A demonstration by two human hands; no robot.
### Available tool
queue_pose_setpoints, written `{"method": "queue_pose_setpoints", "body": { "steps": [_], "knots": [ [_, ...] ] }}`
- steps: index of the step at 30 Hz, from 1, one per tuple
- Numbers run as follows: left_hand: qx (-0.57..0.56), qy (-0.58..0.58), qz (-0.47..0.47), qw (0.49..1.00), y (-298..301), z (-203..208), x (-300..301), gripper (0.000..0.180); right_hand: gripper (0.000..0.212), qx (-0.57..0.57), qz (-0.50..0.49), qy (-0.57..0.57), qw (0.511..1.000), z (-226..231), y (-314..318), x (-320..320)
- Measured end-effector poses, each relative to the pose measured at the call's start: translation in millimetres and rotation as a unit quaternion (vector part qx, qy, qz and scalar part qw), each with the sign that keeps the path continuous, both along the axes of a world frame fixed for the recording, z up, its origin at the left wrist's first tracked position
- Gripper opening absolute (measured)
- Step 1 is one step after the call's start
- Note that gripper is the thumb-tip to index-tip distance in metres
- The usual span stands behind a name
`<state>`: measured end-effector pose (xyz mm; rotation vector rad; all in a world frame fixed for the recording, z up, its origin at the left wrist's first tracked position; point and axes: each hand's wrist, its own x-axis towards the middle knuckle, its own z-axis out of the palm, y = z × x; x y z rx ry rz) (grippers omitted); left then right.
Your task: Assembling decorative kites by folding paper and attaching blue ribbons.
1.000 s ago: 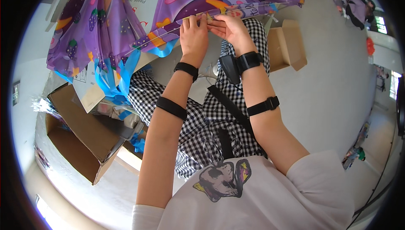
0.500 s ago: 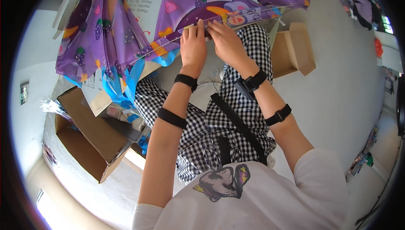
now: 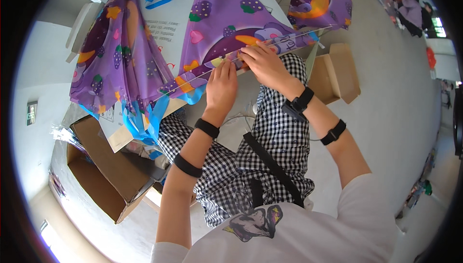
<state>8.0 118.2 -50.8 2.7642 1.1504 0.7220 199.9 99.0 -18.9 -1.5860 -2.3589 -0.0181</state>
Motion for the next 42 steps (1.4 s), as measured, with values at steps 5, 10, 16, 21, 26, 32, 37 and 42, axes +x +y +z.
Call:
{"method": "queue_pose_setpoints", "body": {
  "steps": [5, 10, 16, 21, 26, 32, 37, 42],
  "knots": [
    [0.008, 0.024, -0.015, 1.0, 8, 5, 1, 0.034, 0.043, 0.012, 0.04, -0.019, 0.999, -1, 2, 6],
    [0.011, 0.01, 0.023, 1.0, 4, 6, 5, 0.04, 0.028, -0.064, 0.023, 0.029, 0.997, 13, 15, 7],
    [-0.007, -0.049, 0.07, 0.996, -6, 6, 11, 0.039, 0.033, 0.01, 0.061, 0.078, 0.995, 46, 124, -7],
    [-0.033, -0.081, 0.082, 0.993, -9, 13, 11, 0.039, 0.034, 0.036, 0.149, -0.046, 0.987, 50, 234, -44],
    [-0.053, -0.079, 0.085, 0.992, -8, 17, 11, 0.041, 0.031, -0.004, 0.201, -0.25, 0.947, 36, 278, -62],
    [-0.053, -0.103, 0.083, 0.99, -9, 14, 10, 0.041, 0.016, -0.033, 0.231, -0.315, 0.92, 42, 290, -58],
    [-0.053, -0.109, 0.099, 0.988, -10, 10, 13, 0.04, 0.023, -0.129, 0.223, -0.352, 0.9, 72, 286, -52],
    [-0.043, -0.104, 0.096, 0.989, -11, 9, 13, 0.039, 0.023, -0.007, 0.242, -0.266, 0.933, 95, 258, -28]
  ]
}}
